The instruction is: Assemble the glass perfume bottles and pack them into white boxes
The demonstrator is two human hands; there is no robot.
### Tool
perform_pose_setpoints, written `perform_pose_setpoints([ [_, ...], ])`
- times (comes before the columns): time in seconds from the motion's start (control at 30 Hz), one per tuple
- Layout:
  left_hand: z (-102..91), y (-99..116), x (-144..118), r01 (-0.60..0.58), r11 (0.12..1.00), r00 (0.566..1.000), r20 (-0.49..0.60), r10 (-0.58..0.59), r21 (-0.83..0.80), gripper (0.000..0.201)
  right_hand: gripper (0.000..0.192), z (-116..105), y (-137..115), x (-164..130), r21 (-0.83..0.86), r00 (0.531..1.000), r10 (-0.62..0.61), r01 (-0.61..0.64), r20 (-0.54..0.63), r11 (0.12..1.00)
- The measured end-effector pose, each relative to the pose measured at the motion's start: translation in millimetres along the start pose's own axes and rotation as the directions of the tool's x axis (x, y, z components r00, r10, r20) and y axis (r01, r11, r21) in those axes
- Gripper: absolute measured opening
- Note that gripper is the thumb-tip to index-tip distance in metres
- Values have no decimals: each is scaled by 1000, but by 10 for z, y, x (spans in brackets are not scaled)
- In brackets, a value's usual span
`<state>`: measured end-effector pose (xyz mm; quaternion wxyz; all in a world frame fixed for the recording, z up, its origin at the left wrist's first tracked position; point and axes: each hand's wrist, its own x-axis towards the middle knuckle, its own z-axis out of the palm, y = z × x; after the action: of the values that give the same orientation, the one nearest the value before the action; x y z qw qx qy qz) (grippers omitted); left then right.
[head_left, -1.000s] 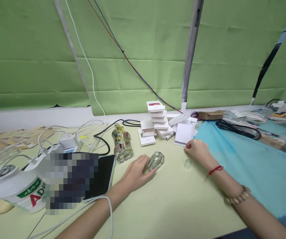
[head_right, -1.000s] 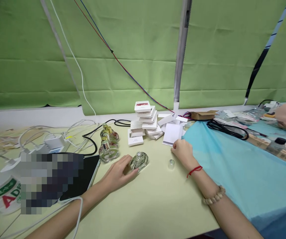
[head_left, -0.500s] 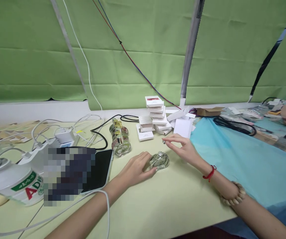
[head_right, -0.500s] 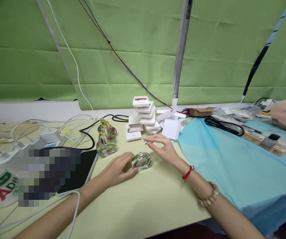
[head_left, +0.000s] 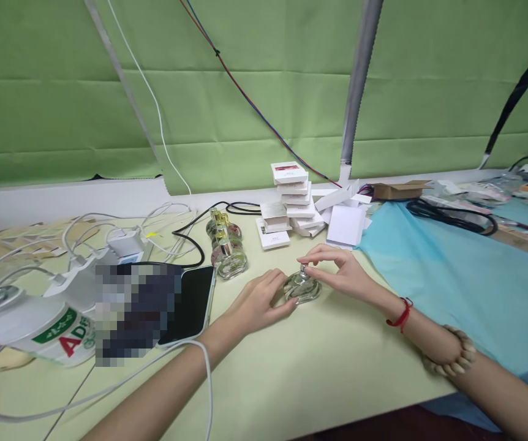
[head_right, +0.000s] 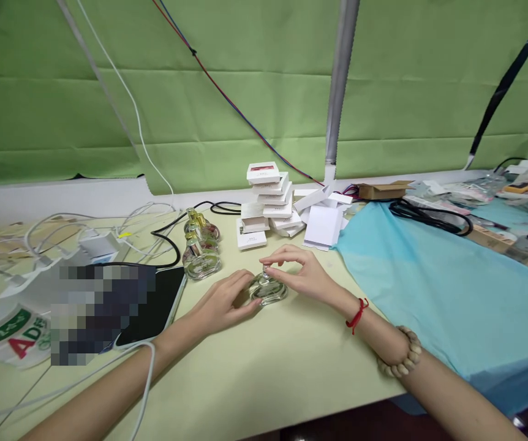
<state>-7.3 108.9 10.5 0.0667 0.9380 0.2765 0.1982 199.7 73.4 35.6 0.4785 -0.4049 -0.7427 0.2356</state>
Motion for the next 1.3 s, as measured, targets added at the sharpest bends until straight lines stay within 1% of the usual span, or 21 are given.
perform_pose_setpoints([
  [0.13,6,3,2,1,1000,1000,5,-1,3,20,23,6,35,-3,25,999,54,-54,6,998],
  [0.27,18,3,-2,7,1000,1000,2,-7,3,18,20,23,72,-9,125,995,97,-99,20,987],
  [0.4,14,10,-2,4,1000,1000,14,-4,8,19,15,21,102,-5,183,995,80,-68,-59,981],
  [0.47,12,12,-1,2,1000,1000,16,-2,12,20,13,14,115,1,183,995,62,-48,-72,982],
  [0.57,11,8,-1,-2,1000,1000,21,2,9,19,11,2,126,9,162,998,36,-28,-50,986],
  [0.73,12,-3,-1,6,1000,1000,13,-6,0,21,15,-21,120,21,102,998,58,-57,-11,993],
  [0.97,18,-15,1,-6,1000,1000,13,6,18,19,18,-20,77,13,131,998,48,-52,31,990],
  [1.07,18,-14,2,-6,1000,1000,15,6,24,19,16,-8,62,10,149,999,46,-42,-21,988],
  [1.17,16,-12,3,-6,1000,1000,14,5,13,18,16,0,67,14,126,994,71,-60,-83,990],
  [1.3,14,-12,6,-6,1000,1000,16,6,12,18,13,6,82,16,67,995,60,-55,-75,996],
])
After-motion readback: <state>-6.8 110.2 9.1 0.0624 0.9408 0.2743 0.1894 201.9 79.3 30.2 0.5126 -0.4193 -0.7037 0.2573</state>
